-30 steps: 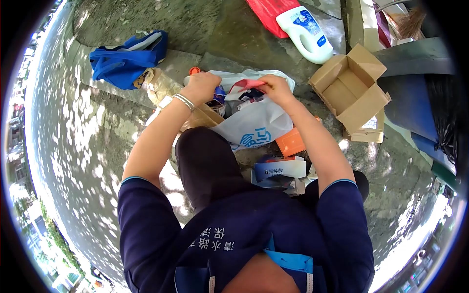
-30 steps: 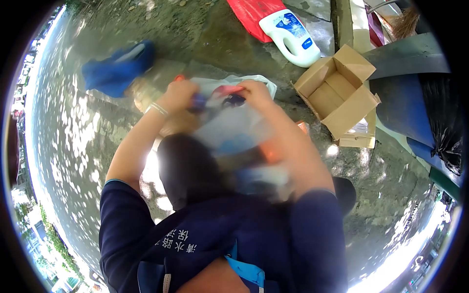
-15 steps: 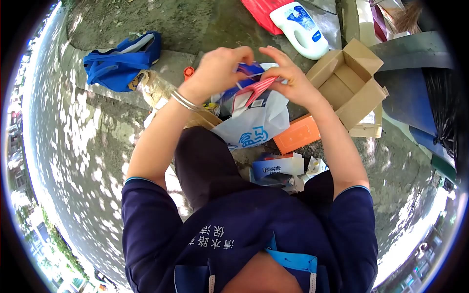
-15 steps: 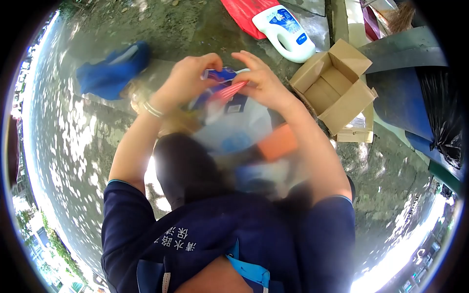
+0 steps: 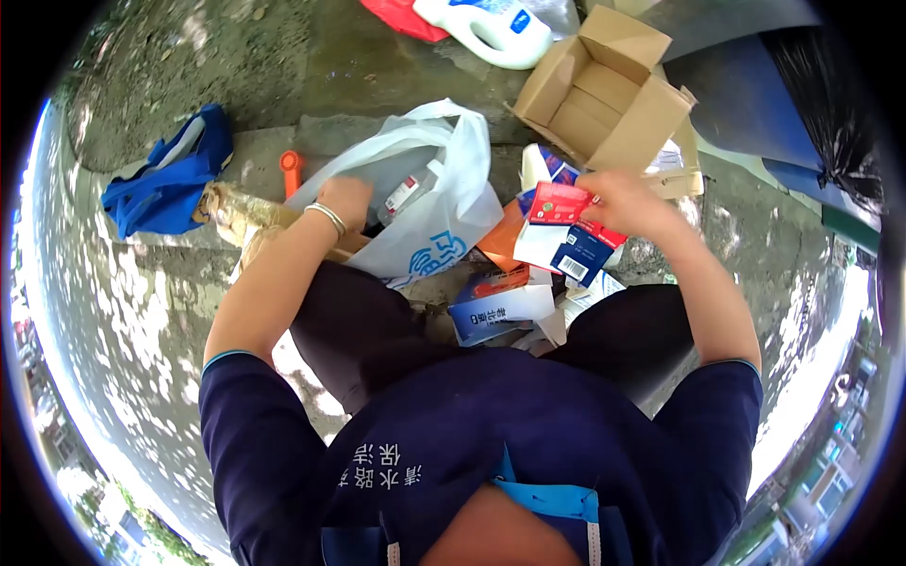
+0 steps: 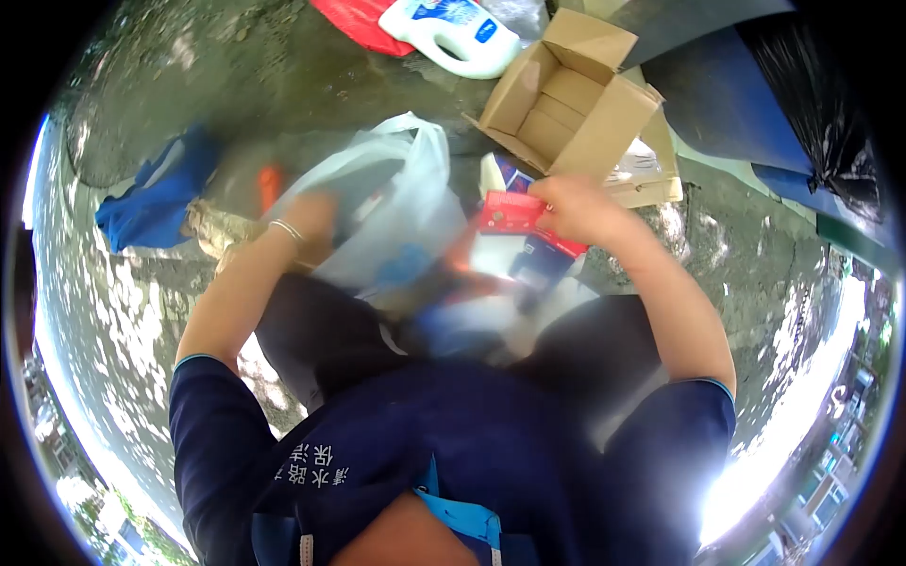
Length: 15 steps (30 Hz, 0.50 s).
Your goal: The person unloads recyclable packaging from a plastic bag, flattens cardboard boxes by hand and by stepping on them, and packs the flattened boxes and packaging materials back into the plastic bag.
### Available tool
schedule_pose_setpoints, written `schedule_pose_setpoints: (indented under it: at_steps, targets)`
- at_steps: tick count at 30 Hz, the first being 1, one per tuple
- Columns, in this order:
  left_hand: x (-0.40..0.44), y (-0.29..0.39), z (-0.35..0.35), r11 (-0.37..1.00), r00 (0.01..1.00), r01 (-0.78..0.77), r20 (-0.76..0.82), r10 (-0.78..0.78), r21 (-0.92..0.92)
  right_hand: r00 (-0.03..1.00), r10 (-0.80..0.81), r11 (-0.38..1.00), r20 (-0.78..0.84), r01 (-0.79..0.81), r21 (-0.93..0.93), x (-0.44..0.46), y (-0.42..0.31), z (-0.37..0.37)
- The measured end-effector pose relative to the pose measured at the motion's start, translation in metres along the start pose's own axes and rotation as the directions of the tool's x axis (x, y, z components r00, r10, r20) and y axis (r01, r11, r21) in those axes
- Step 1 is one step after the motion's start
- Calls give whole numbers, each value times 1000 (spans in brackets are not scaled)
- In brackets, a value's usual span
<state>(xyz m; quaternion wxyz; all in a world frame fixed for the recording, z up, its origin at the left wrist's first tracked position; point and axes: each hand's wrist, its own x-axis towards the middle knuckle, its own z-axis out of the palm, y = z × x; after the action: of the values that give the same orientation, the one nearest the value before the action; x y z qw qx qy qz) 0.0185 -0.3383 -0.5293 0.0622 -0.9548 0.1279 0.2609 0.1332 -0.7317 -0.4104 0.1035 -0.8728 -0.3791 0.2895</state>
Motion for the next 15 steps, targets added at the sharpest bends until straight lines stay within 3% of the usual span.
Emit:
schedule_pose_setpoints:
  at_steps: [1, 2, 4, 5, 7, 8, 10, 12, 13, 14, 15]
  targets:
    - [9, 1, 10, 1000, 1000, -18, -6, 18, 9, 995, 62, 997, 84, -57, -51, -1, 8, 17]
    - [20, 0, 25, 998, 991, -29, 130, 22, 56, 978, 127, 988, 165, -111, -105, 0, 16, 34]
    - [36, 4, 33, 992, 965, -65, 261, 34, 110, 929, 57, 998, 367, -58, -9, -3, 30, 63]
    - [41, 6, 33, 989, 946, -77, 324, 33, 124, 930, 71, 997, 360, -76, -1, -4, 43, 83]
    - [47, 12, 37, 979, 905, -97, 426, 11, 180, 838, 74, 996, 541, -30, -88, -7, 57, 112]
    - [49, 13, 40, 976, 902, -112, 431, 20, 188, 839, 77, 996, 539, -43, -76, -9, 58, 118]
    - [50, 12, 46, 977, 913, -75, 409, -13, 198, 844, 257, 906, 470, -41, -422, -1, 29, 106]
    - [50, 7, 49, 986, 924, -49, 382, -16, 160, 950, 36, 975, 311, 36, -221, 10, 20, 102]
    - [48, 4, 41, 997, 963, -42, 268, 21, 71, 982, -74, 988, 173, 96, -119, 16, 15, 102]
    - [46, 1, 34, 999, 988, -45, 148, 48, -19, 982, -73, 989, 173, 94, -113, 25, 11, 109]
    - [41, 0, 17, 998, 999, -25, 40, 27, -61, 983, -173, 967, 61, 181, -182, 35, 10, 124]
